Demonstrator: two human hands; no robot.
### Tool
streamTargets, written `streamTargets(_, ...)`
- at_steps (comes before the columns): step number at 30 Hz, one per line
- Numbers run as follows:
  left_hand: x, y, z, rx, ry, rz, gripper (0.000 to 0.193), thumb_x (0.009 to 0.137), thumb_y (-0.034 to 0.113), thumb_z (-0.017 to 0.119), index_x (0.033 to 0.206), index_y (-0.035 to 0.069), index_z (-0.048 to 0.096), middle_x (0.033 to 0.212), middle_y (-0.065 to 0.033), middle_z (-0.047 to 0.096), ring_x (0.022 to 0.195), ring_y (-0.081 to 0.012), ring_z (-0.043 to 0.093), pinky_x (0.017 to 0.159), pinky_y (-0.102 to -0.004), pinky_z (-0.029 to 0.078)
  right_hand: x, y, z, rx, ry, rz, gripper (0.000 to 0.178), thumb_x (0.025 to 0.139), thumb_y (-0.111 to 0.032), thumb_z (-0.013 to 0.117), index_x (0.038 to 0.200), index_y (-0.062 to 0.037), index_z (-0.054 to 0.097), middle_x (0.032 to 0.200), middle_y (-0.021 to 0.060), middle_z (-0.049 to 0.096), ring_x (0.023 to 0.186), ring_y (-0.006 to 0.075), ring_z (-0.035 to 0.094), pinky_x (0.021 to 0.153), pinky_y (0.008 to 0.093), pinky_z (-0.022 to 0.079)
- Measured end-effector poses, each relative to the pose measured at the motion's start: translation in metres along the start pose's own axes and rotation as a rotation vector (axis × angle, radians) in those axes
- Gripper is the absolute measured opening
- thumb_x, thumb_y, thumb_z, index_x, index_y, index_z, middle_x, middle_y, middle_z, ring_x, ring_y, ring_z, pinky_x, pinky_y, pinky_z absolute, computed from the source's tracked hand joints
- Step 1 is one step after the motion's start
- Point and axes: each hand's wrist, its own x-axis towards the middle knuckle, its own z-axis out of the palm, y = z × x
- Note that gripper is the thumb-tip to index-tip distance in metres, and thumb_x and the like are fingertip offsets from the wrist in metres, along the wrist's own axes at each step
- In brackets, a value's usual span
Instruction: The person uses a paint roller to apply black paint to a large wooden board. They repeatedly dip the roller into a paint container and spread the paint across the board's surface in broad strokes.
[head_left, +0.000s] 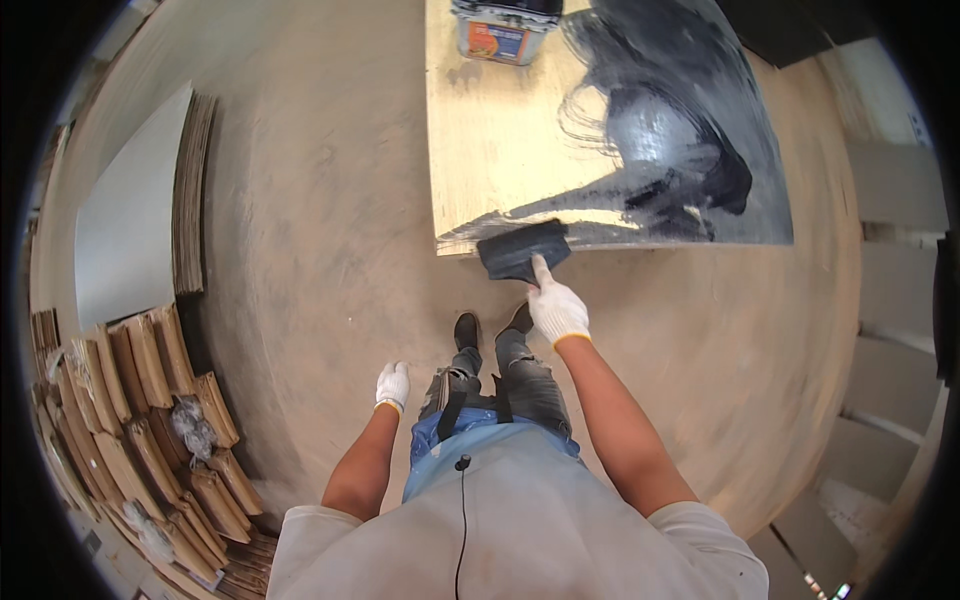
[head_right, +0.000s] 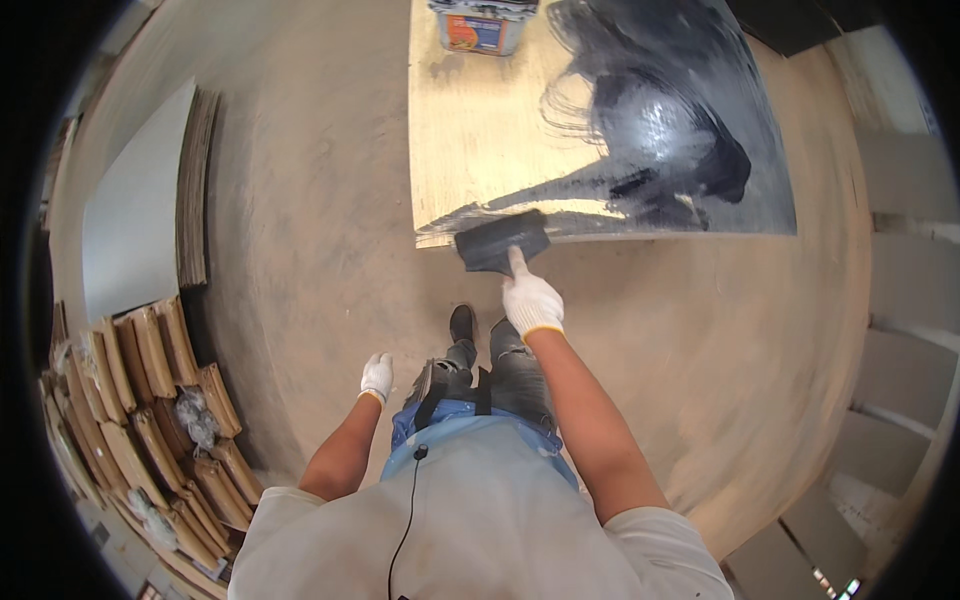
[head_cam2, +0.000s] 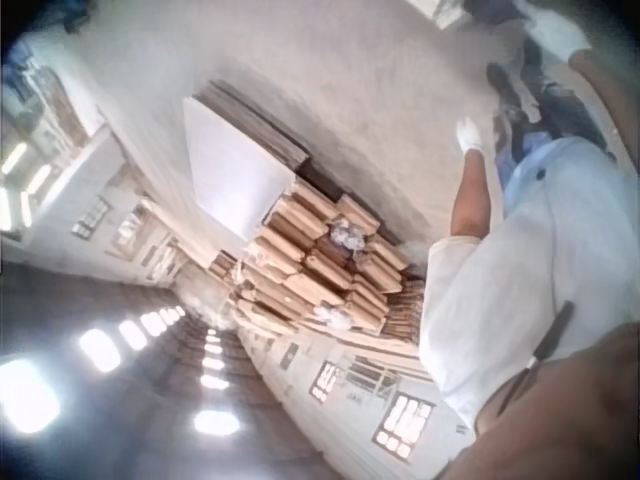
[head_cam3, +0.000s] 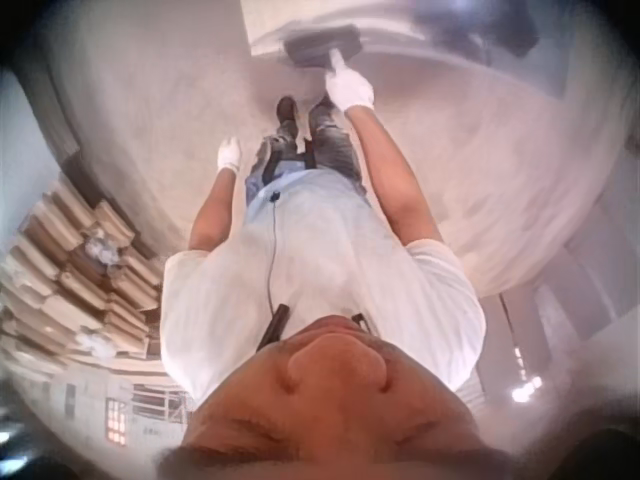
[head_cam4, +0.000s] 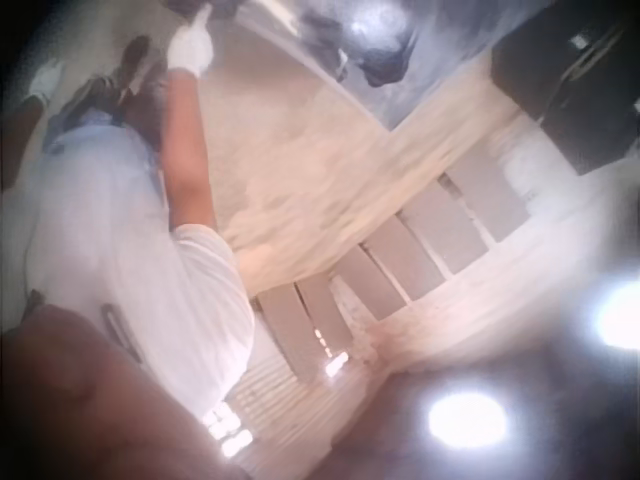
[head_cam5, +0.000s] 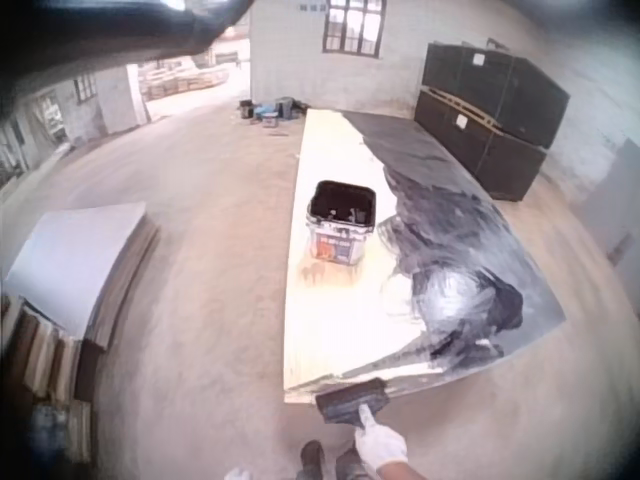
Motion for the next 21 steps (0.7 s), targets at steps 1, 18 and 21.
streamTargets(1, 0.002, -0.006, 0.001, -0.069, 0.006, -0.032, 0.051, 0.098, 0.039, 0.050, 0.128, 0.004, 0.070, 0.130, -0.0272, 0.068, 0.125, -0.0444, 0.062, 0.107, -0.0486, 0.048, -0.001, -0.005, 0.007, -0.015, -0.006, -0.013, 0.067, 0.104, -0.038, 0.046, 0.167, -0.0275, 0.025, 0.116, 0.0264, 0.073, 0.106, 0.0430, 0.072, 0.094, 0.0543, 0.053)
streamTargets(18, -0.042, -0.041, -0.001, -0.119, 0.167, -0.114, 0.049, 0.100, 0.038, 0.053, 0.130, 0.003, 0.068, 0.129, -0.0270, 0.068, 0.126, -0.0429, 0.061, 0.108, -0.0457, 0.047, 0.052, -0.065, -0.015, -0.300, 0.007, -0.393, 0.060, 0.103, -0.033, 0.051, 0.161, -0.0278, 0.038, 0.108, 0.0271, 0.074, 0.102, 0.0445, 0.071, 0.093, 0.0558, 0.054)
streamTargets(21, -0.050, -0.036, 0.008, -0.088, 0.131, -0.147, 0.048, 0.100, 0.037, 0.052, 0.130, 0.002, 0.068, 0.129, -0.0267, 0.068, 0.126, -0.0425, 0.062, 0.108, -0.0461, 0.047, 0.102, -0.100, -0.037, -0.320, 0.097, -0.483, 0.057, 0.103, -0.033, 0.051, 0.159, -0.0254, 0.040, 0.105, 0.0257, 0.074, 0.100, 0.0440, 0.072, 0.090, 0.0559, 0.055)
